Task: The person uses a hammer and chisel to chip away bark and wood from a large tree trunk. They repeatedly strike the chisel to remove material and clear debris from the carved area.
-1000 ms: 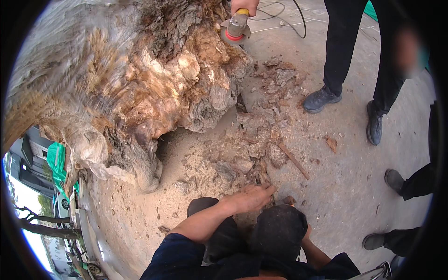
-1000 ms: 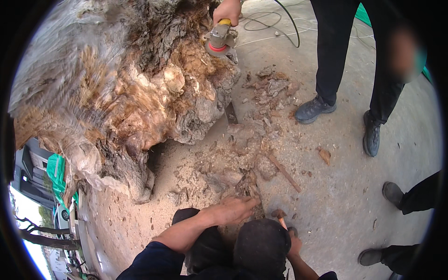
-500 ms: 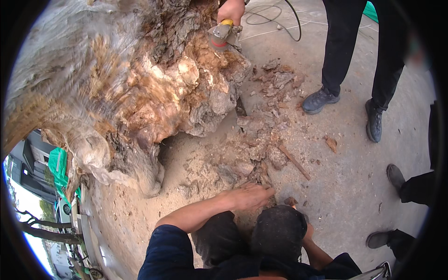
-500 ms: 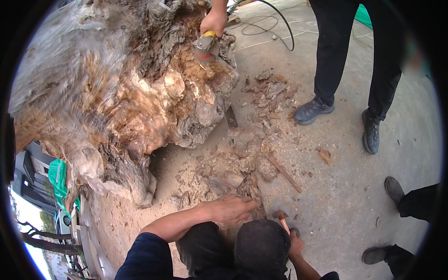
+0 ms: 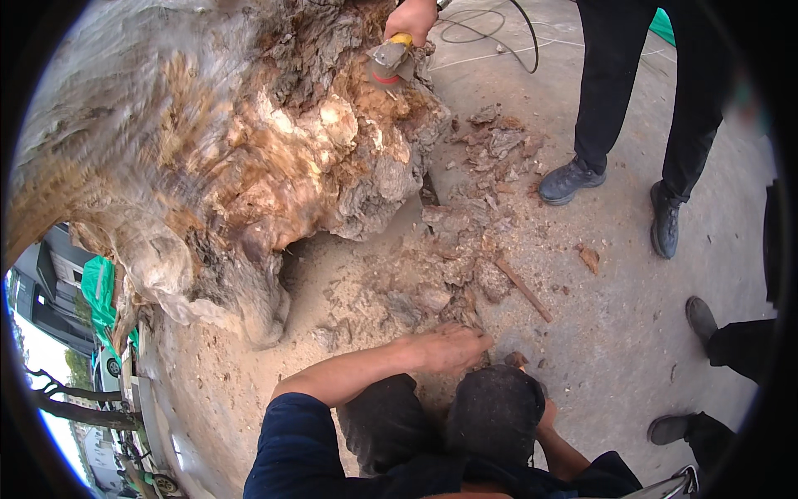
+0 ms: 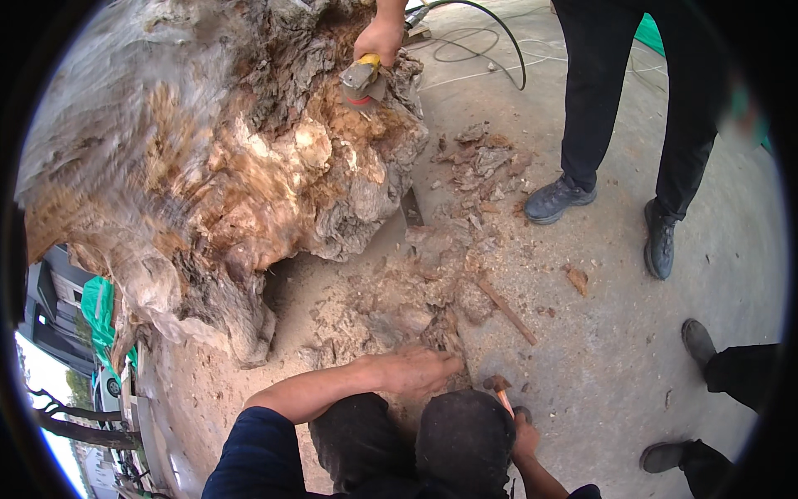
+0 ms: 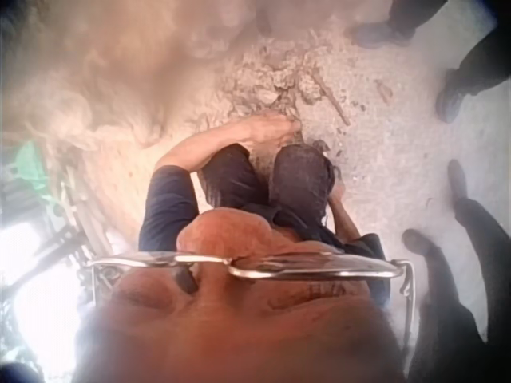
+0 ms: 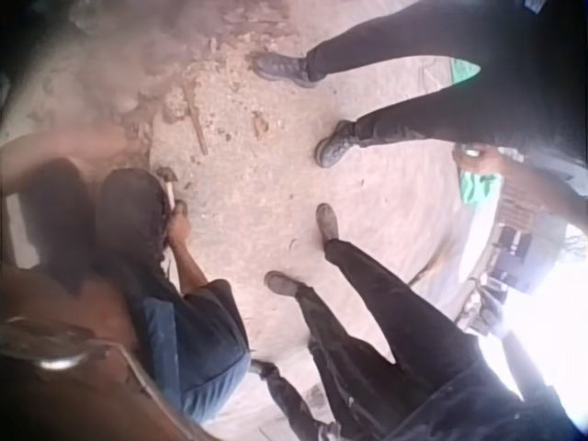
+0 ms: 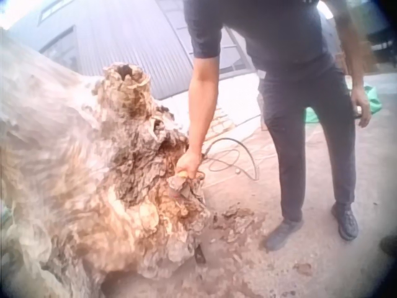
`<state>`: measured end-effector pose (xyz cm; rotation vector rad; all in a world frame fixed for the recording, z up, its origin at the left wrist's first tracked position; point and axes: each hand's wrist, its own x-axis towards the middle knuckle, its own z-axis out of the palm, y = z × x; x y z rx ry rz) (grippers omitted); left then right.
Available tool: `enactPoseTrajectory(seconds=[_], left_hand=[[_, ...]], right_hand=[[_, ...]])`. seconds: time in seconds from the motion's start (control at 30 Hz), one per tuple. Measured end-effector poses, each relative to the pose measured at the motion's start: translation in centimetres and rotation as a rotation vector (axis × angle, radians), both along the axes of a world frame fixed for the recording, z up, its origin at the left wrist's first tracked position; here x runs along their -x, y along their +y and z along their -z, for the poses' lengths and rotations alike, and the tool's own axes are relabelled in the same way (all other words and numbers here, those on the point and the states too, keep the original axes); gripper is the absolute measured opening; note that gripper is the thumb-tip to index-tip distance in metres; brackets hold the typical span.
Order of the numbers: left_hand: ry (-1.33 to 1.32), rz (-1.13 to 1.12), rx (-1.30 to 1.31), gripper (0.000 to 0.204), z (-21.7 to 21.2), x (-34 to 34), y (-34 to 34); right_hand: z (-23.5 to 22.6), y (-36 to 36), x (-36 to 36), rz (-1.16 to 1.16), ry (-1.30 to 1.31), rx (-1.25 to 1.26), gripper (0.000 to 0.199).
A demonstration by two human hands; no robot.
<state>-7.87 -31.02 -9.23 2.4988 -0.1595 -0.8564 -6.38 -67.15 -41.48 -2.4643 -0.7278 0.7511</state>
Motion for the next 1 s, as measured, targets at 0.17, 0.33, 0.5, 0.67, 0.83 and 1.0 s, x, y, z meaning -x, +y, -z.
enactPoseTrajectory(seconds=[0.17, 0.33, 0.5, 0.67, 0.83, 1.0], left_hand=[[-0.058, -0.051, 0.034, 0.013, -1.2, -0.6, -0.5], [-0.261, -0.125, 0.149, 0.013, -1.4, 0.5, -0.4], [-0.284, -0.182, 0.182, 0.015, -0.3, 1.5, 0.2], [-0.441, -0.175, 0.209, 0.013, 0.1, 2.0, 0.2], [-0.426, -0.134, 0.176, 0.026, -0.1, 2.3, 0.3], [-0.470, -0.160, 0.231, 0.015, 0.8, 2.8, 0.1]], right_hand=[[-0.3, -0.2, 0.1, 0.005, 0.003, 0.000, 0.034], [0.5, -0.3, 0.0, -0.004, -0.008, 0.013, 0.034], [0.9, -0.3, 0.5, 0.024, -0.012, -0.092, 0.035], [8.6, -3.4, 1.2, -0.052, 0.127, 0.020, 0.062], [8.5, -3.4, 1.3, -0.090, 0.198, 0.107, 0.073], [6.0, -1.8, 0.9, -0.032, 0.104, 0.048, 0.065]])
